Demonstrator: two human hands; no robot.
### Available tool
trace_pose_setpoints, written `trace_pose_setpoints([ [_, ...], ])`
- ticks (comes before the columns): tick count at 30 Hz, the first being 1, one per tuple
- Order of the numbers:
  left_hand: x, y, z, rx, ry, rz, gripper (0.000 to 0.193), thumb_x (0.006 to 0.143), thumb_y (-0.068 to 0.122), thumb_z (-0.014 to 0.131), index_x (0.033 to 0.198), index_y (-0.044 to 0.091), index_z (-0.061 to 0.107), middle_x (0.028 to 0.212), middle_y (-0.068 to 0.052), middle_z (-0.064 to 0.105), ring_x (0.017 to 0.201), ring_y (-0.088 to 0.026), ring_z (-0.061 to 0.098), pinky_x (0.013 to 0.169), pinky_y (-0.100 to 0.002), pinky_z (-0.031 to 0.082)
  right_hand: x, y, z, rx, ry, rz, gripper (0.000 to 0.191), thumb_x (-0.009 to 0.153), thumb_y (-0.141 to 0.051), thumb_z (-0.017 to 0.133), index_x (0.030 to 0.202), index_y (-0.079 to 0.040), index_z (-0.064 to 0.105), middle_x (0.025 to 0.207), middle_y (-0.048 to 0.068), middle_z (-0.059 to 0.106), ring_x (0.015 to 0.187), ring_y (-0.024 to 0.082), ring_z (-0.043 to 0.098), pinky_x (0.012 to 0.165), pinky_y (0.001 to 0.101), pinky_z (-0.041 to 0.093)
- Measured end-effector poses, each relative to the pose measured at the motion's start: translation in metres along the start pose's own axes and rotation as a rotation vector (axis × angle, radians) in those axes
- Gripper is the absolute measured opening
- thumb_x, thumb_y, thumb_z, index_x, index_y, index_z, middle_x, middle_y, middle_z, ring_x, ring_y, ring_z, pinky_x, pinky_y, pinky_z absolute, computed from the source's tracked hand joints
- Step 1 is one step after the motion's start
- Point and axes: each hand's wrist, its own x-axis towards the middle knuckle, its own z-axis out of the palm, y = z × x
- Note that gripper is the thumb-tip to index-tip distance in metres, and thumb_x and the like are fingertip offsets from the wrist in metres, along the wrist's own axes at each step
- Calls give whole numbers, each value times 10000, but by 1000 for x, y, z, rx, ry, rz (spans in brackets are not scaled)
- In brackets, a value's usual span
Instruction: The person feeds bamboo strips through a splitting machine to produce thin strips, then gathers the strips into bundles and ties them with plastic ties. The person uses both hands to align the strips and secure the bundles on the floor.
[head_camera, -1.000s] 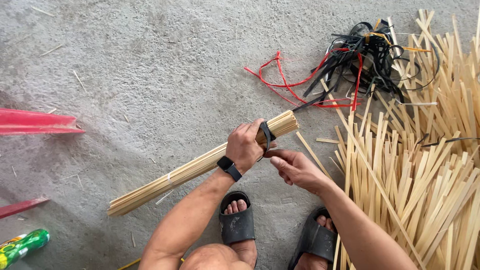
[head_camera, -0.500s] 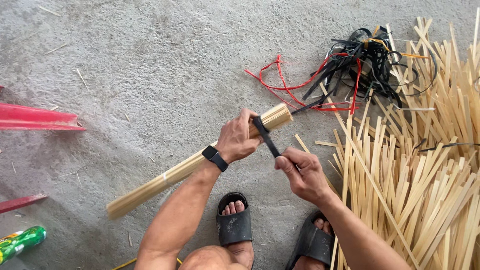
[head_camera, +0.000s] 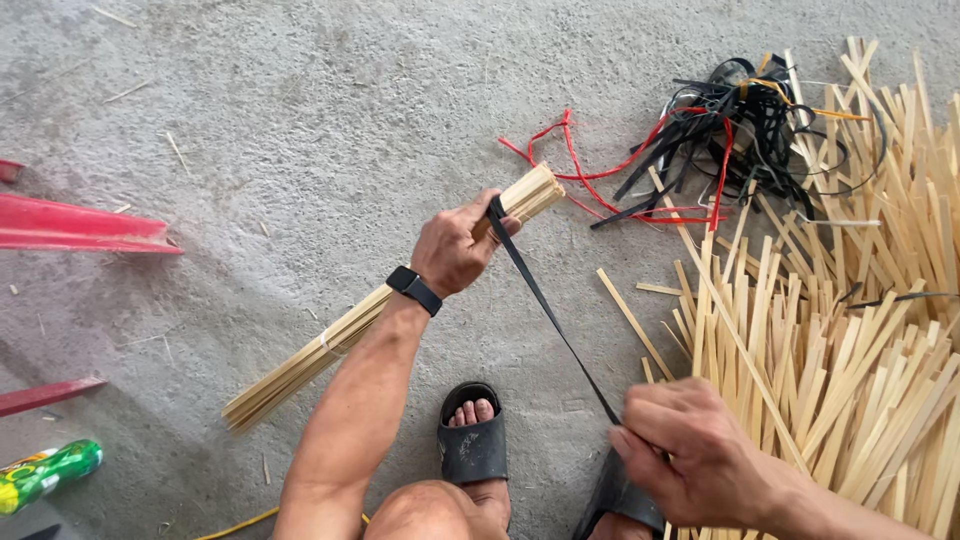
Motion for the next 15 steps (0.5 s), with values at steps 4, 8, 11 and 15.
trace_pose_setpoints([
  [4,-4,6,-26,-130,35,-23,508,1000,485,659,1313,93,575,897,-147,765,763,-269,769,599,-365,606,-31,72,10,-4,-198,421,413,963,-239,535,583,-117,431,498,-2,403,407,152,384,374,364,357],
  [8,-29,42,-22,-381,-250,-338,720,840,495,723,1337,54,447,895,-142,732,755,-240,753,611,-358,641,19,144,16,32,-355,662,455,1025,-418,434,706,-121,564,571,28,491,506,149,422,518,368,415],
  [11,-56,70,1,-384,-372,-224,847,761,519,824,1314,19,422,942,-182,742,846,-261,755,751,-391,627,101,149,1,145,-160,87,482,727,-261,871,1113,-31,697,978,93,749,867,257,727,745,401,568],
  [15,-60,74,31,-310,-446,-262,1017,672,492,965,1312,-26,369,1098,-244,701,1022,-301,720,889,-410,591,159,105,-15,-454,-451,251,123,881,-199,699,840,-90,737,799,106,743,771,313,709,691,439,547],
])
